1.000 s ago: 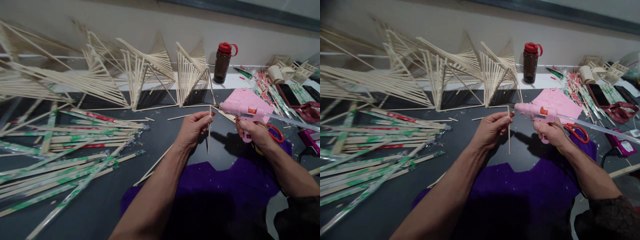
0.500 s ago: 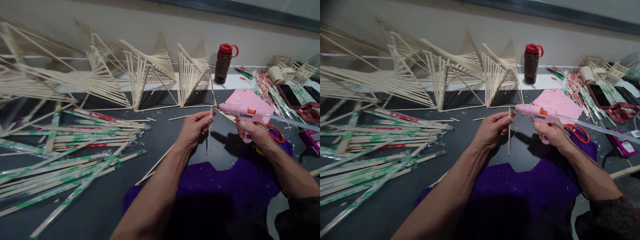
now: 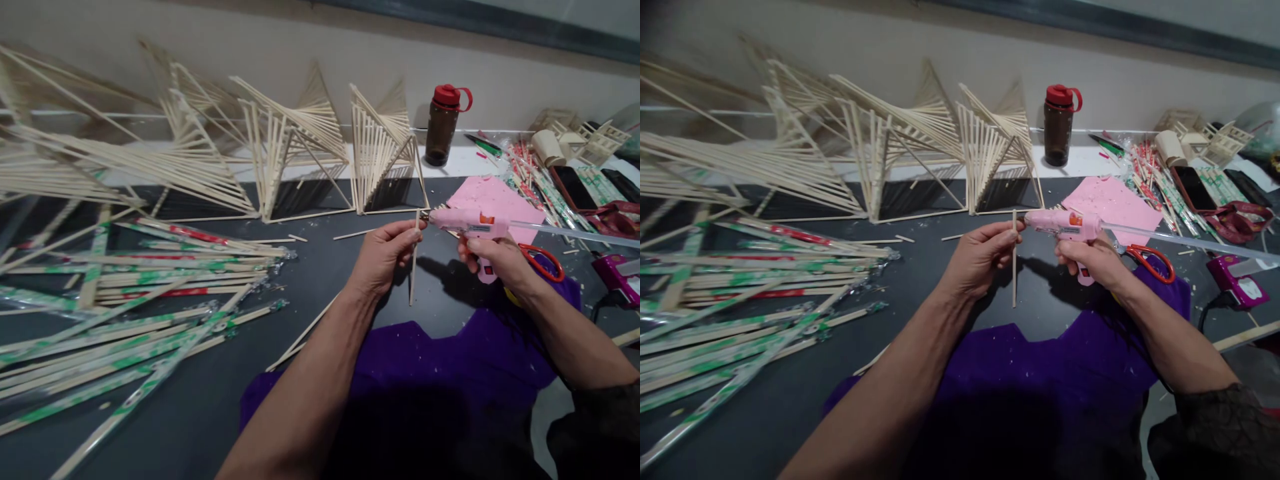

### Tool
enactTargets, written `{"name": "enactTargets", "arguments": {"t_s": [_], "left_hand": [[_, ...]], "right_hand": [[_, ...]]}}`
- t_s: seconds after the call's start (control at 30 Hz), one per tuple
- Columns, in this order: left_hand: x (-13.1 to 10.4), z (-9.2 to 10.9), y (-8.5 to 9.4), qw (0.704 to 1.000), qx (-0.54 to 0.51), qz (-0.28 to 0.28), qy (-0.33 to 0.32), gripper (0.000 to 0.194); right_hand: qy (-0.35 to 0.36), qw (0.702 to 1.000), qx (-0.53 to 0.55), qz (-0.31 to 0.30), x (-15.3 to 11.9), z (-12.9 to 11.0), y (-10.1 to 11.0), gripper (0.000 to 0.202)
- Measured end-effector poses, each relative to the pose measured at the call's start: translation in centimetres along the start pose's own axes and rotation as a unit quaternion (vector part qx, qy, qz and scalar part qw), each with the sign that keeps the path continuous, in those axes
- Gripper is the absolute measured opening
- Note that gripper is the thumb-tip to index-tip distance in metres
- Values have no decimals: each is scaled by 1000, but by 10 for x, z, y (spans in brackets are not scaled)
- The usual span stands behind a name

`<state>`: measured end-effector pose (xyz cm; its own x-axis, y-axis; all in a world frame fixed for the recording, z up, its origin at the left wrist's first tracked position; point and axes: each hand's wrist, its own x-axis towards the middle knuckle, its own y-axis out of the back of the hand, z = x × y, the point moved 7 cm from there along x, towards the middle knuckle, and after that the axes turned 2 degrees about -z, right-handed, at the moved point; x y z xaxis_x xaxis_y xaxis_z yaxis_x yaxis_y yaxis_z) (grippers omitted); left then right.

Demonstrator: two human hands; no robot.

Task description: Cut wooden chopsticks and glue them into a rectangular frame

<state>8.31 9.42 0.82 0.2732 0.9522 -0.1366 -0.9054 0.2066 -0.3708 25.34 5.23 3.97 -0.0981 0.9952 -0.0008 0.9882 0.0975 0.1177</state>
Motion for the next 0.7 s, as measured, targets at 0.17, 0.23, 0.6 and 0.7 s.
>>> {"name": "enactTargets", "arguments": {"t_s": [0.17,0.23,0.6,0.7], "left_hand": [[2,-2,4,1000,0,18,2,34],[3,-2,7,1000,1,28,-2,34],[-7,-3,-20,998,-9,-34,51,18],[-14,-9,-31,994,65,-46,76,23]], "right_hand": [[-5,999,51,-1,3,3,-1,35],[-8,996,92,1,5,5,0,41],[-26,977,211,-23,16,17,2,51],[-25,980,199,-8,16,19,0,52]]}}
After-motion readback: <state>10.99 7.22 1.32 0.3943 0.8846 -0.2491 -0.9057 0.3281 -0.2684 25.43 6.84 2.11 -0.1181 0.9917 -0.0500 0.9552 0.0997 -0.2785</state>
